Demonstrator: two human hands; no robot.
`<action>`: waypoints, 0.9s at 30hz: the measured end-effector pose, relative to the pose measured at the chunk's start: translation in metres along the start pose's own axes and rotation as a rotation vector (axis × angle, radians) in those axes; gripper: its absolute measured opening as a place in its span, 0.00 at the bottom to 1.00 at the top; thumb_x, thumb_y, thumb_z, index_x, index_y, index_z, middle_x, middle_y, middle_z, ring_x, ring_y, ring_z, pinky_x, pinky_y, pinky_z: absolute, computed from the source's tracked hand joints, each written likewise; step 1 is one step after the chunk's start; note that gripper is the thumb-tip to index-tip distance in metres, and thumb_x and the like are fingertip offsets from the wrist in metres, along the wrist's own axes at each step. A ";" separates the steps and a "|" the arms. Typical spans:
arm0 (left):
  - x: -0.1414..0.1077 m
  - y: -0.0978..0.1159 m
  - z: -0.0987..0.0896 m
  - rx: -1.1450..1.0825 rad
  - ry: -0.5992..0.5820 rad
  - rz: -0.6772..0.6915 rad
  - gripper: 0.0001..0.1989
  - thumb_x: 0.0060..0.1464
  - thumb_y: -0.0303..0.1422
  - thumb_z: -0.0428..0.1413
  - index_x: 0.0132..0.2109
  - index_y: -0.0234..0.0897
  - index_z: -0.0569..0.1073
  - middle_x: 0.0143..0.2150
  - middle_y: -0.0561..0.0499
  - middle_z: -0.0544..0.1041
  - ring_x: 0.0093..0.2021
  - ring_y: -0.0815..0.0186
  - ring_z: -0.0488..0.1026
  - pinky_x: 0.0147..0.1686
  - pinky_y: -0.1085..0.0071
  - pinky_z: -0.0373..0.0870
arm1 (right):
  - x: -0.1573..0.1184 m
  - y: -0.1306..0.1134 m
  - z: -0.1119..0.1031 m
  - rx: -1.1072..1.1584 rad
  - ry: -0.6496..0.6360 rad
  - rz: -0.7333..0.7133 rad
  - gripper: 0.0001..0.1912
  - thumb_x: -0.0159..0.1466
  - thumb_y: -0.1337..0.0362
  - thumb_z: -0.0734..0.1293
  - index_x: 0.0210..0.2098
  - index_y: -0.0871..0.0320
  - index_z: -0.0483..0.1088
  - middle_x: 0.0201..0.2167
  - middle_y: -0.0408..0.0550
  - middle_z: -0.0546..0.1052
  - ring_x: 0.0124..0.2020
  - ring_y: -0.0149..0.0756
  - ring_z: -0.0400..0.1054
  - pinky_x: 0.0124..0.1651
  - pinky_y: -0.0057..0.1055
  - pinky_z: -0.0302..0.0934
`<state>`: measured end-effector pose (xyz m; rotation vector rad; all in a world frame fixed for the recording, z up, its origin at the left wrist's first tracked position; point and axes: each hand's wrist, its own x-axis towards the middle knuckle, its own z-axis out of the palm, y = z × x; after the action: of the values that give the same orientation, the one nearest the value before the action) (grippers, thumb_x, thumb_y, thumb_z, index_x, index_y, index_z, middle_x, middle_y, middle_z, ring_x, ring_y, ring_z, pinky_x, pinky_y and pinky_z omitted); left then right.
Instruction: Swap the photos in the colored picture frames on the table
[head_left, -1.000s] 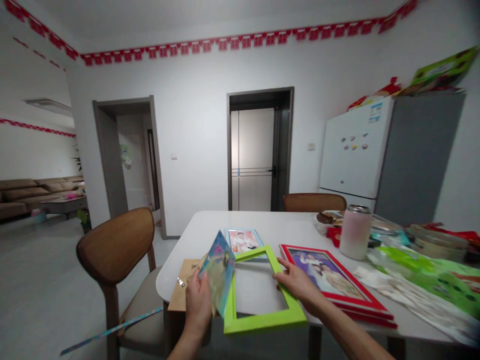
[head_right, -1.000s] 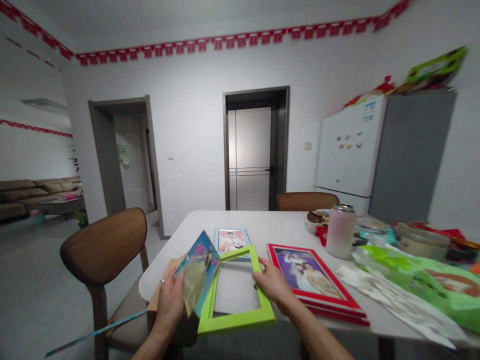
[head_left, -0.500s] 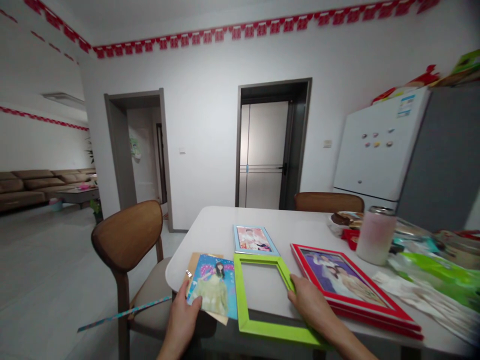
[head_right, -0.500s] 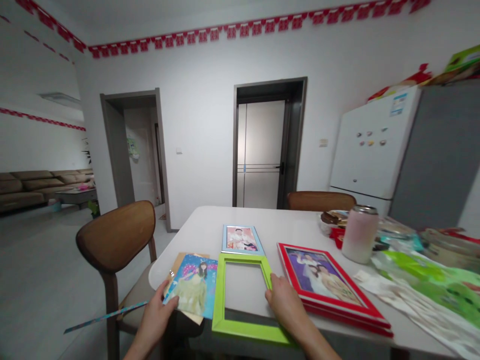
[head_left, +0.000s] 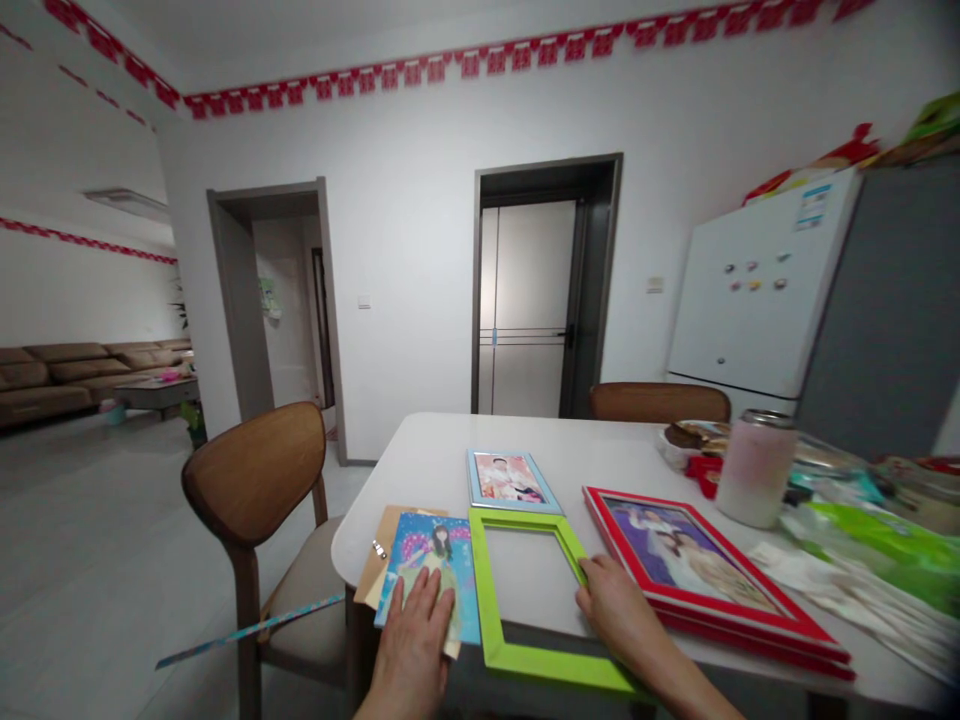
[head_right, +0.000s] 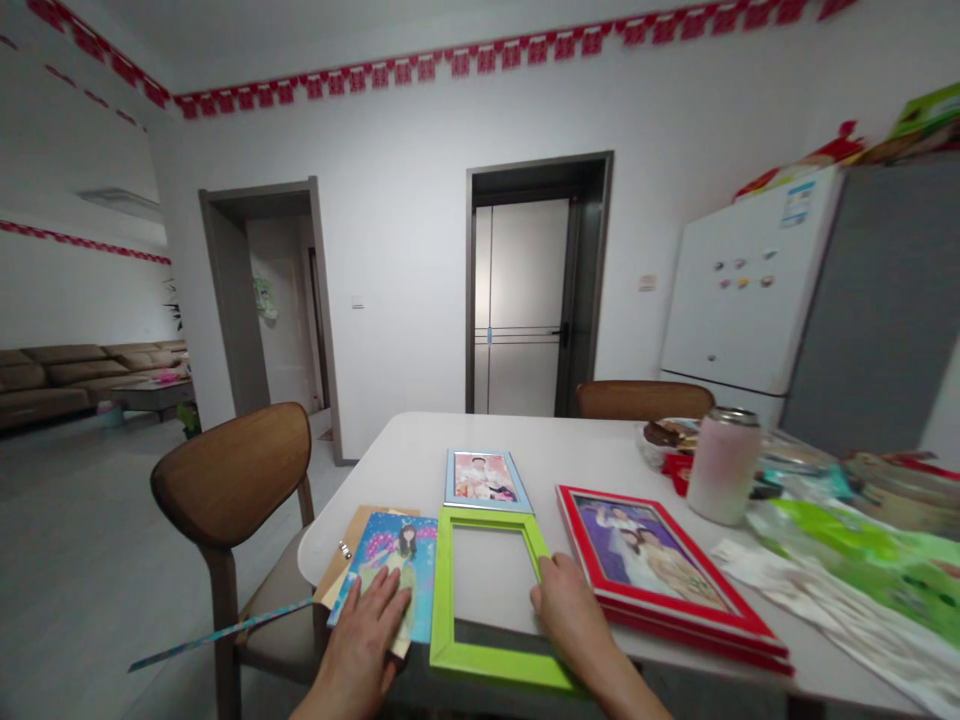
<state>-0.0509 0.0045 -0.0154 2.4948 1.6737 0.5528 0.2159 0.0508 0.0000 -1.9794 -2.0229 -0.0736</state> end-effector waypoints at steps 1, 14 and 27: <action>0.001 0.000 0.002 0.002 -0.005 -0.002 0.33 0.37 0.25 0.47 0.55 0.40 0.59 0.60 0.51 0.53 0.60 0.62 0.44 0.57 0.59 0.34 | -0.001 0.000 0.000 0.004 0.004 0.001 0.15 0.52 0.73 0.55 0.36 0.70 0.67 0.35 0.60 0.69 0.39 0.41 0.63 0.44 0.31 0.54; 0.007 -0.001 -0.014 0.058 -0.027 0.004 0.29 0.39 0.23 0.45 0.53 0.42 0.61 0.57 0.53 0.59 0.58 0.64 0.52 0.56 0.63 0.45 | 0.004 0.006 0.008 0.099 0.048 0.005 0.16 0.51 0.76 0.54 0.37 0.71 0.67 0.37 0.62 0.69 0.41 0.42 0.63 0.44 0.31 0.55; 0.018 -0.002 -0.049 0.090 0.183 0.078 0.26 0.42 0.20 0.43 0.50 0.39 0.65 0.52 0.49 0.67 0.52 0.63 0.62 0.51 0.64 0.58 | -0.002 -0.003 0.000 0.325 0.176 -0.004 0.22 0.49 0.73 0.56 0.44 0.64 0.66 0.44 0.56 0.69 0.48 0.38 0.61 0.51 0.30 0.51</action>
<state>-0.0630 0.0155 0.0344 2.6559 1.7026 0.7505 0.2131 0.0491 0.0002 -1.7054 -1.7978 0.0731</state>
